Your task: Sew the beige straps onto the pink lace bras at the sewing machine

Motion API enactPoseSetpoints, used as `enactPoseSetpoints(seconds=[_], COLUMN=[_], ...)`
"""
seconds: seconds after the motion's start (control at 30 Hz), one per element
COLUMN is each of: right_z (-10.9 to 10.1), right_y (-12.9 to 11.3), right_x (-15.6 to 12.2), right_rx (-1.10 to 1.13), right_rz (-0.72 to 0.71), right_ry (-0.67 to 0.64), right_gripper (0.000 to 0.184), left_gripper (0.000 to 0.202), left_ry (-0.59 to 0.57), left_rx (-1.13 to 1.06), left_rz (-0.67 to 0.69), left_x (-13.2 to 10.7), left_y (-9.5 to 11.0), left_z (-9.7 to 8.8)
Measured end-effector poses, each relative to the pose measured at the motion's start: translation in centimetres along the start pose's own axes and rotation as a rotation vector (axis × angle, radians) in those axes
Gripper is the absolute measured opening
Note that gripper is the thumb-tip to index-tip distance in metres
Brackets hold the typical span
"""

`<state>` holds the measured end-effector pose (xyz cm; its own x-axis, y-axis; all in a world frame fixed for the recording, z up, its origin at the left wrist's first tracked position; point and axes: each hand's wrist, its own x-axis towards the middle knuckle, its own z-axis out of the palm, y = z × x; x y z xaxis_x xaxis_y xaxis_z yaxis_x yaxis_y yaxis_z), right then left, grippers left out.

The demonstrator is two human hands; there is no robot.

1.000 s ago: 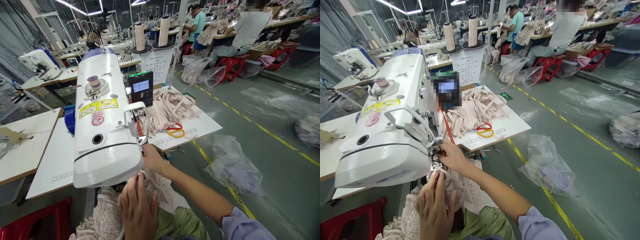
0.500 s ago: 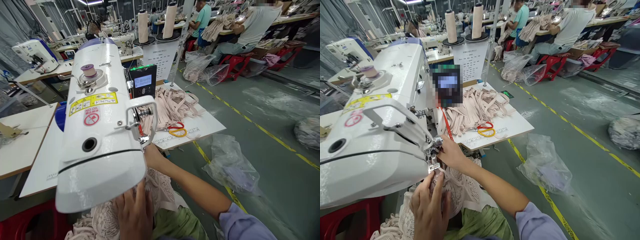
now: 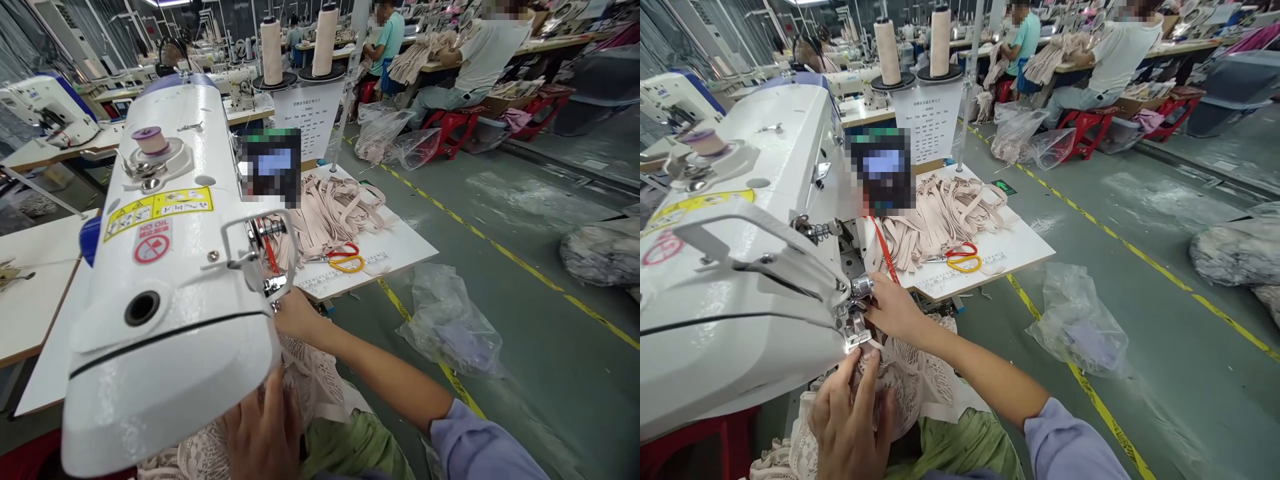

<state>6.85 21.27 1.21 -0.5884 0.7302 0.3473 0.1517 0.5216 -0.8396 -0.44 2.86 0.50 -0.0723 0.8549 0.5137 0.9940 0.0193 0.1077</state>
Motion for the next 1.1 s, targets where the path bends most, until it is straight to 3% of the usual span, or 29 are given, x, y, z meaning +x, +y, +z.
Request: enactPoseSetpoints(seconds=[0.2,0.37,0.57,0.63,0.8,1.1], right_z=[0.1,0.4,1.1,1.4,1.5,0.9], right_y=[0.1,0.4,0.9,1.0,1.1,0.9], right_x=[-0.1,-0.1,0.0,0.1,0.2,0.2], right_rx=[0.031,0.011,-0.069,-0.085,-0.073,-0.021], right_rz=[-0.014,-0.012,0.007,0.006,-0.006,-0.049], right_ry=[0.022,0.034,0.039,0.038,0.06,0.085], right_gripper=[0.017,0.013,0.017,0.015,0.012,0.007], left_gripper=[0.05,0.044,0.036,0.039,0.047,0.04], left_ry=[-0.016,0.09,-0.016,-0.097,-0.258,-0.118], left_rx=[-0.045,-0.109,-0.437,-0.55,-0.655,-0.517], left_rz=[-0.036,-0.083,-0.571,-0.607,-0.577,-0.747], left_x=[0.2,-0.7,-1.5,-1.0,-0.2,0.1], left_y=[0.3,-2.6,-6.2,-6.6,-6.8,-4.9], left_z=[-0.4,-0.6,0.7,1.0,0.7,-0.7])
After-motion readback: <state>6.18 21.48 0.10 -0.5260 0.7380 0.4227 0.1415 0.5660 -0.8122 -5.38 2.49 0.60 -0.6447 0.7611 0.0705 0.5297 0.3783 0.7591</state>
